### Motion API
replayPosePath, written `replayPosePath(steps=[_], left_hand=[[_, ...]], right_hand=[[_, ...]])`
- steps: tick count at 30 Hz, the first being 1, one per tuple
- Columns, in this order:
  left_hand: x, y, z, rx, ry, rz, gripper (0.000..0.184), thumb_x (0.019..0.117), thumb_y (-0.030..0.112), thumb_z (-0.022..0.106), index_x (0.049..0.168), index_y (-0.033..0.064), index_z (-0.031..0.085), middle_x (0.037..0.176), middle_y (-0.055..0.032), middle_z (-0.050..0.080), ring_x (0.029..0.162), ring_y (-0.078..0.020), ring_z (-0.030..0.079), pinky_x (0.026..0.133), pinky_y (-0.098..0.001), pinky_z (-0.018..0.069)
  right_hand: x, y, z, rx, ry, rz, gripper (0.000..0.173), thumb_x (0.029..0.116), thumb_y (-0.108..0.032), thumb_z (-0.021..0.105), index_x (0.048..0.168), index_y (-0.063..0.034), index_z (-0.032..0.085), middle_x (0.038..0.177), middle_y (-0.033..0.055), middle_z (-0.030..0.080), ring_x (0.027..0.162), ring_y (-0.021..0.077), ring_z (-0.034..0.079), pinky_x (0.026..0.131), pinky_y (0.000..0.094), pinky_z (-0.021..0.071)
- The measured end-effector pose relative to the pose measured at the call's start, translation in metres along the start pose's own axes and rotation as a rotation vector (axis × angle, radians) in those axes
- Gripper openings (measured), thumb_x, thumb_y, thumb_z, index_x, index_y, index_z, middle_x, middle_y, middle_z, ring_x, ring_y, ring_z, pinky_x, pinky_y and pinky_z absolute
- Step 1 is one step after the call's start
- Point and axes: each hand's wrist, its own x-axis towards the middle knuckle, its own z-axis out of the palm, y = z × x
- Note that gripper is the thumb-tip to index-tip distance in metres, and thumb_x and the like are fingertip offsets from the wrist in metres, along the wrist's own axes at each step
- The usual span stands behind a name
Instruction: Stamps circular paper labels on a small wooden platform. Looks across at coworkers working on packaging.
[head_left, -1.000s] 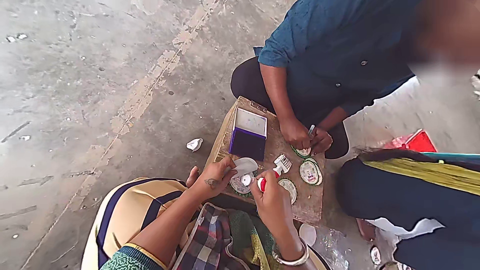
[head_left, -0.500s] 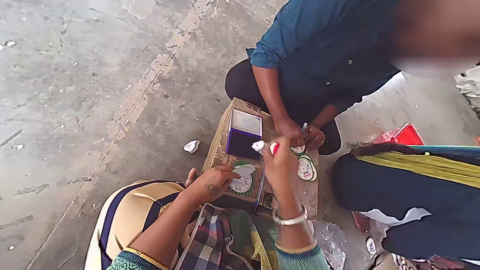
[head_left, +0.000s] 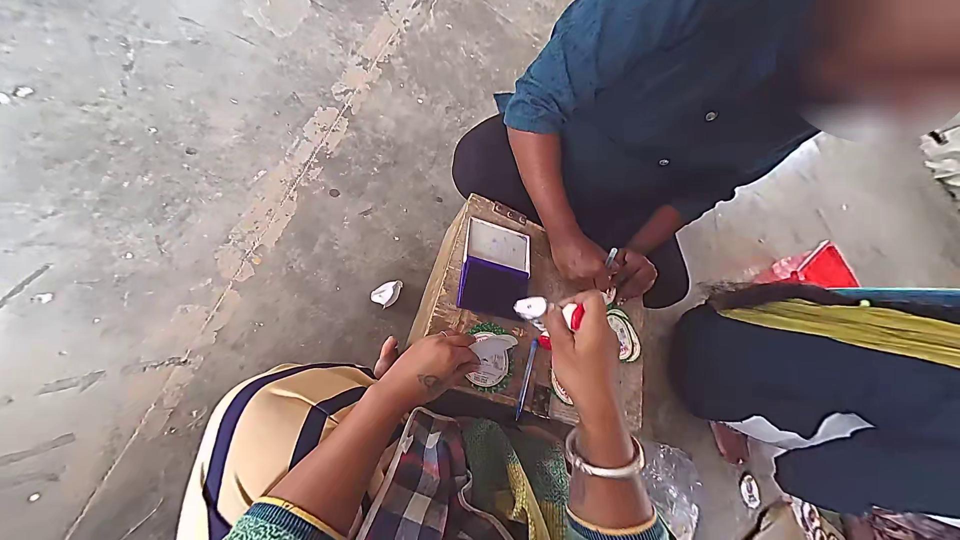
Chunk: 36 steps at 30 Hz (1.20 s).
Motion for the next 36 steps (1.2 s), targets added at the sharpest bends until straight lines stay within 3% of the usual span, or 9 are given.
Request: replayPosePath(steps=[5,10,15,19,21,26,29,33,36], left_hand=[[-0.002,0.0,0.007,0.036,0.039,0.012,0.019,0.0963,0.013,0.066,0.101,-0.0022,0.077,0.12,-0.0238,0.071,0.119,-0.0395,0.067,0.102,-0.0528,0.0512],[-0.003,0.002,0.011,0.076,0.092,0.017,0.018,0.0965,0.012,0.065,0.097,-0.0034,0.075,0.116,-0.0226,0.073,0.113,-0.0389,0.07,0.096,-0.0533,0.054],[-0.001,0.01,0.009,-0.013,0.17,-0.189,0.024,0.1032,0.015,0.057,0.103,-0.0077,0.066,0.094,-0.024,0.07,0.092,-0.0389,0.071,0.087,-0.0526,0.0541],[0.0,0.011,0.009,-0.06,0.222,-0.215,0.029,0.1037,0.012,0.056,0.128,-0.0027,0.062,0.106,-0.024,0.073,0.097,-0.0395,0.072,0.09,-0.0535,0.0547],[0.0,0.009,0.012,-0.078,0.26,-0.207,0.033,0.1038,0.011,0.055,0.135,-0.0002,0.059,0.108,-0.0238,0.073,0.097,-0.0393,0.073,0.089,-0.0533,0.0553],[0.002,0.011,0.011,-0.078,0.253,-0.193,0.023,0.1037,0.007,0.052,0.121,-0.0035,0.065,0.1,-0.0243,0.072,0.092,-0.0401,0.072,0.084,-0.0543,0.0553],[0.002,0.008,0.008,-0.087,0.241,-0.177,0.025,0.1044,0.007,0.051,0.122,-0.0023,0.066,0.107,-0.0229,0.073,0.097,-0.0373,0.072,0.089,-0.0519,0.0552],[0.0,0.007,0.012,-0.089,0.272,-0.148,0.024,0.1034,0.005,0.05,0.115,-0.0017,0.07,0.102,-0.0216,0.073,0.094,-0.0354,0.072,0.086,-0.0492,0.0559],[0.001,0.009,0.01,-0.072,0.253,-0.14,0.028,0.1004,-0.003,0.048,0.108,-0.0006,0.075,0.104,-0.0221,0.073,0.097,-0.0361,0.072,0.088,-0.0496,0.0553]], right_hand=[[-0.052,0.021,-0.012,-0.01,-0.052,-0.048,0.028,0.0988,-0.021,0.054,0.109,0.0051,0.06,0.076,0.0078,0.062,0.062,0.0152,0.059,0.056,0.035,0.0493],[-0.075,0.032,-0.001,0.011,-0.087,0.053,0.028,0.0977,-0.022,0.056,0.107,0.0037,0.06,0.071,0.004,0.058,0.058,0.012,0.055,0.054,0.0325,0.0468],[-0.07,0.025,0.01,-0.037,-0.11,-0.015,0.027,0.0977,-0.02,0.059,0.108,0.0042,0.062,0.072,0.0102,0.064,0.06,0.0235,0.063,0.054,0.0432,0.0509],[-0.057,0.008,0.022,-0.137,-0.129,-0.057,0.026,0.098,-0.019,0.062,0.11,0.0043,0.063,0.072,0.0137,0.066,0.062,0.0311,0.067,0.054,0.0488,0.0519],[-0.052,-0.005,0.032,-0.199,-0.192,-0.032,0.029,0.0984,-0.018,0.063,0.114,0.0064,0.063,0.076,0.0191,0.068,0.069,0.0385,0.07,0.059,0.0547,0.054],[-0.053,-0.01,0.046,-0.312,-0.223,-0.004,0.028,0.099,-0.017,0.061,0.114,0.0065,0.063,0.077,0.0204,0.07,0.073,0.0407,0.072,0.062,0.0528,0.0544],[-0.049,0.001,0.032,-0.143,-0.077,-0.005,0.028,0.0987,-0.016,0.062,0.112,0.0086,0.064,0.08,0.0204,0.069,0.07,0.0375,0.07,0.062,0.0542,0.0549],[-0.033,0.007,0.0,-0.07,0.088,0.059,0.027,0.1002,-0.015,0.059,0.112,0.0089,0.058,0.081,0.0182,0.065,0.071,0.031,0.065,0.064,0.0506,0.0519],[0.0,0.005,-0.001,-0.072,0.084,0.043,0.028,0.1019,-0.018,0.059,0.115,0.0059,0.058,0.084,0.0203,0.065,0.074,0.0361,0.065,0.067,0.0568,0.0503]])
